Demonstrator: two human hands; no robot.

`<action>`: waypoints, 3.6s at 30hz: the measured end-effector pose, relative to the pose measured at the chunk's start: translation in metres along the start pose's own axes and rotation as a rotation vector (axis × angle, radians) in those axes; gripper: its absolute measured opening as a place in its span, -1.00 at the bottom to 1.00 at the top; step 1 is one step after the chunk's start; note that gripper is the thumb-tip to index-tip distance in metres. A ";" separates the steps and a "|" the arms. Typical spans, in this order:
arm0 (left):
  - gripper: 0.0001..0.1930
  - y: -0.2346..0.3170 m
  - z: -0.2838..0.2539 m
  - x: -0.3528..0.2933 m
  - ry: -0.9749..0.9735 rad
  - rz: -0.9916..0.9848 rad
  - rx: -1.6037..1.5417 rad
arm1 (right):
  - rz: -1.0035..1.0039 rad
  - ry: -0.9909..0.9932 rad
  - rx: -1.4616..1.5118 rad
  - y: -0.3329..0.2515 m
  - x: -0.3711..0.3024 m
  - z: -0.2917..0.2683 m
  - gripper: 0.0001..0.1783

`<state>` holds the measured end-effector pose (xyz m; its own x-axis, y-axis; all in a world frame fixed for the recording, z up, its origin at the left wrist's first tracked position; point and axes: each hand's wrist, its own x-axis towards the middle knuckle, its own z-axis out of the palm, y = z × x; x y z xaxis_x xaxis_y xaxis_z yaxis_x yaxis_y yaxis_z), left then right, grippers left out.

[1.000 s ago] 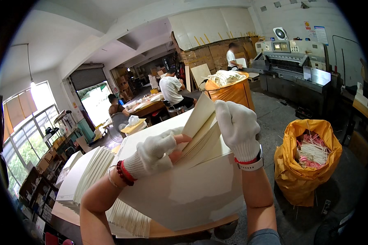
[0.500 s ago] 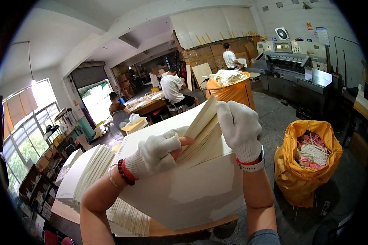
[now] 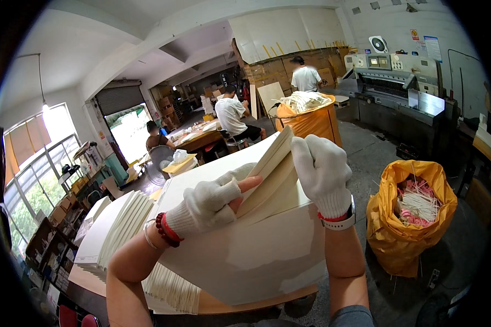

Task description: The person repeatedly picks up a single white sheet of paper from a large stack on a table and places it onto a smaller stack. The person wears white gloves and continues this repetitive stacking motion throughout the clip.

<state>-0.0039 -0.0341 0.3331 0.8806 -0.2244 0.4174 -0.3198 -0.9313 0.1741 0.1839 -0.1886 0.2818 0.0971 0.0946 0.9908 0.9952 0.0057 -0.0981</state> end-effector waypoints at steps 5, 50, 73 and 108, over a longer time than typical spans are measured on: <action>-0.66 -0.008 0.008 0.003 0.056 -0.008 0.084 | -0.030 0.024 0.035 0.000 0.000 0.000 -0.90; -0.57 -0.004 0.002 0.006 -0.046 -0.042 -0.021 | 0.017 0.007 0.050 0.002 -0.004 0.001 -0.88; -0.54 -0.004 0.003 0.003 0.019 -0.037 -0.036 | 0.170 0.021 0.169 -0.002 -0.005 0.002 -0.87; -0.45 -0.100 -0.064 -0.157 0.764 -0.696 -1.019 | 0.691 -0.438 1.207 0.065 -0.025 -0.005 -0.51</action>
<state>-0.1330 0.1127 0.3076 0.6643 0.6876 0.2929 -0.3053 -0.1081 0.9461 0.2460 -0.1960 0.2506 0.3092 0.7131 0.6292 0.1138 0.6291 -0.7690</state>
